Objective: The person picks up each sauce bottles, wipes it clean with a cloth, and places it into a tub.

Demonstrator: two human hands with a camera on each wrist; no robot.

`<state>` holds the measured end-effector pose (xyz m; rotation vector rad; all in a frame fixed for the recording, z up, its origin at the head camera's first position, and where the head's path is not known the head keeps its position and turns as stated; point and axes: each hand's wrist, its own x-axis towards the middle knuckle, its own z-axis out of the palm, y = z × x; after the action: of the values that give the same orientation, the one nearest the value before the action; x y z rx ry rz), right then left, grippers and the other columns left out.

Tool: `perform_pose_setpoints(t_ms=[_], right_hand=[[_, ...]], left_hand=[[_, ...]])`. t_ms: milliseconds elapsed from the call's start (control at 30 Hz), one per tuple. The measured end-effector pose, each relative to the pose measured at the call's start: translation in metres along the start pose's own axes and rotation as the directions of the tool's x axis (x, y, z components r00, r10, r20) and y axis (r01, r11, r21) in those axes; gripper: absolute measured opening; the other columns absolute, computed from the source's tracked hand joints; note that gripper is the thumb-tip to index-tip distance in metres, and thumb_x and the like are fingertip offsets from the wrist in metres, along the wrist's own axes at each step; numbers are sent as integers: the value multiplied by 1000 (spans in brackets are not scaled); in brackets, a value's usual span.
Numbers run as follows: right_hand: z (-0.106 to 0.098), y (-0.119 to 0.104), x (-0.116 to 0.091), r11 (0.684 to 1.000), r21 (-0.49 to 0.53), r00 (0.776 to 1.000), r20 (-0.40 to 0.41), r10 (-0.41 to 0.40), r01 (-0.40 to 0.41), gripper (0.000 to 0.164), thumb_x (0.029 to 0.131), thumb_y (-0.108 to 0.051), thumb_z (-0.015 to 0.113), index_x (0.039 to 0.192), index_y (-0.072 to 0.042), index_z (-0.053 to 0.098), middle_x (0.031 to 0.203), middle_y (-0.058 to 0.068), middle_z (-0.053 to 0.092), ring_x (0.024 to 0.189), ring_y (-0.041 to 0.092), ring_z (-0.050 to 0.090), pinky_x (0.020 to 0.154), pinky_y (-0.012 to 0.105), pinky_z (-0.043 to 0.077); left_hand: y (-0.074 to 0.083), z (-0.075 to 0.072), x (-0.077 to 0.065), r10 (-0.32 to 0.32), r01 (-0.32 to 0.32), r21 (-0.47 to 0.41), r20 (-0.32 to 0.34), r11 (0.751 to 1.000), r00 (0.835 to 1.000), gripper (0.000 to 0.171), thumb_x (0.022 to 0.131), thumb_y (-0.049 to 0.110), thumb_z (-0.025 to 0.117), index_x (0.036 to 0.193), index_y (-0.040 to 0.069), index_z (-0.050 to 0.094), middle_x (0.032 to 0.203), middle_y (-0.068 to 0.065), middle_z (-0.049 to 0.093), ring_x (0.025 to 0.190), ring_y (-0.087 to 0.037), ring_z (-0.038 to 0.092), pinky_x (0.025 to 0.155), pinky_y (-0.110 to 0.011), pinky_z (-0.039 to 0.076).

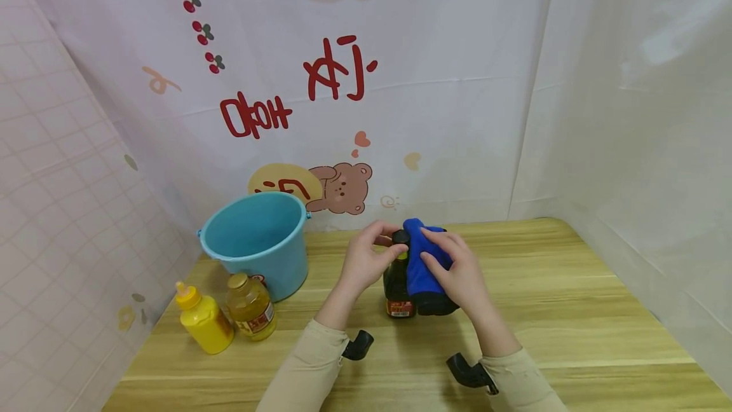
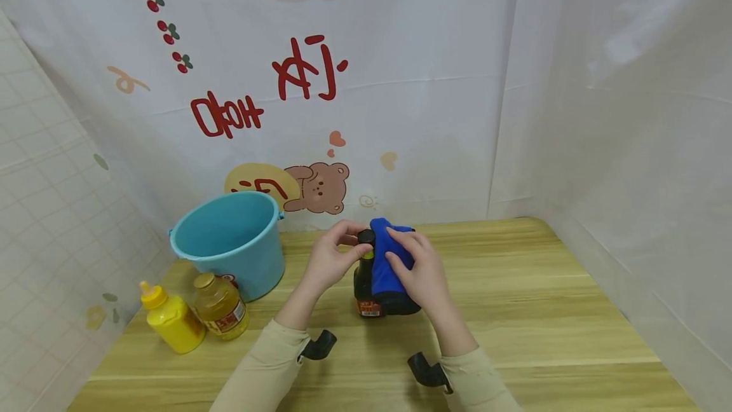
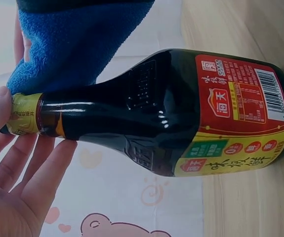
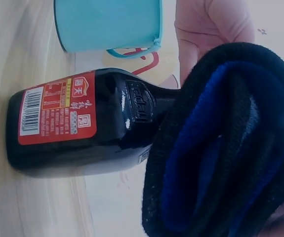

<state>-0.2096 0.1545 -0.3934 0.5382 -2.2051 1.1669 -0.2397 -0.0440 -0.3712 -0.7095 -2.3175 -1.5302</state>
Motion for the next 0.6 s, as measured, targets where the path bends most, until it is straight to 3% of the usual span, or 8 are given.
perform_pose_setpoints(t_ms=[300,600], right_hand=[[4,0,-2,999,-39,1000,6,-6,6,41,86,-2,75,126,-7,68,117,16,63,110,38,60,92,58,48],[8,4,-9,990,-139,997,69,20,-10,40,86,-4,76,125,-7,69,114,18,63,105,38,63,88,56,51]], left_hand=[[0,2,0,18,-18,-16,-9,1000,1000,23,88,16,77,110,13,70,104,-3,68,91,-26,67,62,-27,56],[-1,2,1,35,-35,-10,-13,999,999,23,87,15,78,109,12,70,103,-3,68,90,-26,68,60,-27,56]])
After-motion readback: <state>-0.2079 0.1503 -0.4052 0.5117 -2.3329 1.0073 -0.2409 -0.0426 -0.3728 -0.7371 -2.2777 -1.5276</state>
